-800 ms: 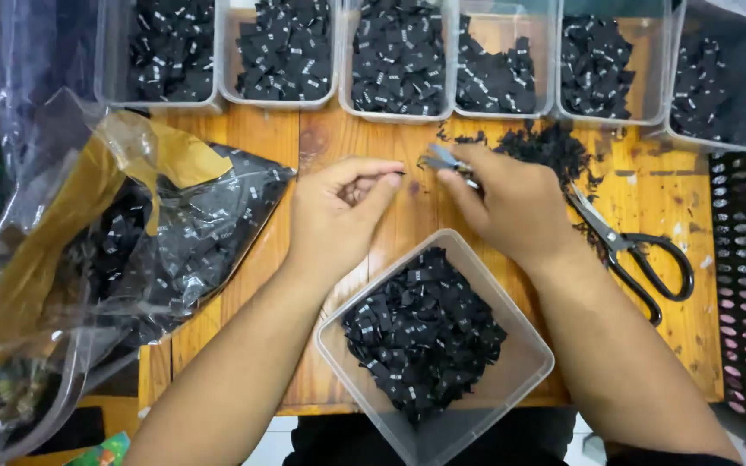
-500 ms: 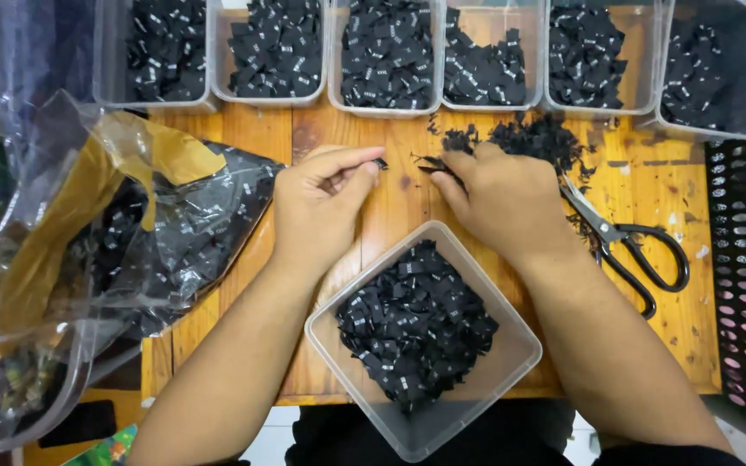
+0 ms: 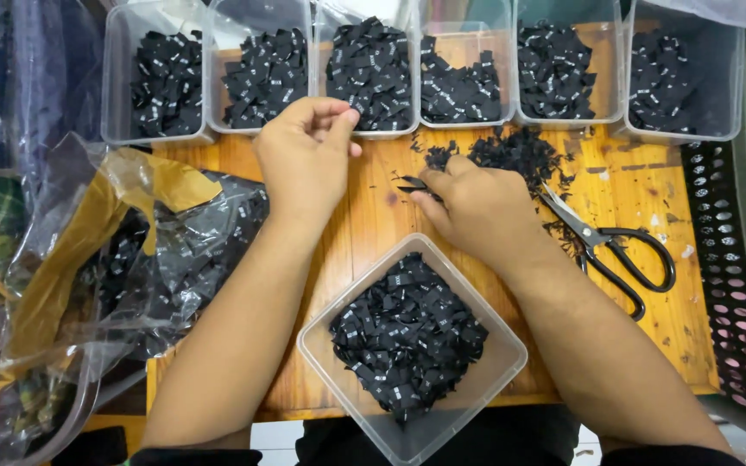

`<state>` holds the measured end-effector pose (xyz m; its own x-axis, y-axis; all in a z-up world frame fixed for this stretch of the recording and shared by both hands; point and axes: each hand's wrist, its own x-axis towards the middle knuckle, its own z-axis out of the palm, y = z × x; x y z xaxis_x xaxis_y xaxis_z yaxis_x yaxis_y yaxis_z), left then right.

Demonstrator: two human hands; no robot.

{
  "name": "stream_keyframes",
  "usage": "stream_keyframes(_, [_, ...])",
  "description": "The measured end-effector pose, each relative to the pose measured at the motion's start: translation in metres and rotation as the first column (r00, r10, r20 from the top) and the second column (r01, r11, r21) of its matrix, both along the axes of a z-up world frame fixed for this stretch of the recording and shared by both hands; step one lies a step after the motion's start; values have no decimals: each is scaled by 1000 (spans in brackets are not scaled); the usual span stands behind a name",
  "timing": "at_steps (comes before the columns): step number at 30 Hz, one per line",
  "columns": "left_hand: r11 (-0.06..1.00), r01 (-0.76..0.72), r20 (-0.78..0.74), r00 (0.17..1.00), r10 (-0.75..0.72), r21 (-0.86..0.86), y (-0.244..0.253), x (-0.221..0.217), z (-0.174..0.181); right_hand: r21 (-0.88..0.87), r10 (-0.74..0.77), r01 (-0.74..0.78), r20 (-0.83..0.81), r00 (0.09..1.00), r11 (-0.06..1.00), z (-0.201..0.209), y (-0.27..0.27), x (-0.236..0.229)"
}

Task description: Trimming excess threads or material from small black garment labels and sorting them into containers.

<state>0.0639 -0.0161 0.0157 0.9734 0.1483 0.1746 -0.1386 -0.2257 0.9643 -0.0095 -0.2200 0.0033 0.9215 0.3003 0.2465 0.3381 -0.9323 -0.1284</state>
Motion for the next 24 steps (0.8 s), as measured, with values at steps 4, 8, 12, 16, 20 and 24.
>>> stream_keyframes(4, [997,69,86,994,-67,-19,4,1,1,46,40,-42,41,998,998,-1,0,2])
stream_keyframes(8, [979,198,104,974,-201,41,20,-19,33,-18,108,-107,171,979,994,-3,-1,2])
stream_keyframes(12, [794,606,332,742,-583,40,39,-39,60,119,168,-186,147,975,975,-5,5,8])
stream_keyframes(16, [539,822,320,468,-824,185,25,-61,90,67,104,-112,117,988,991,-18,2,4])
stream_keyframes(20, [29,911,-480,243,-843,410,1,-81,116,-22,106,-105,77,991,994,-19,-3,0])
stream_keyframes(24, [-136,699,-580,451,-678,702,3,-107,86,-73,120,-112,114,986,991,-18,-5,1])
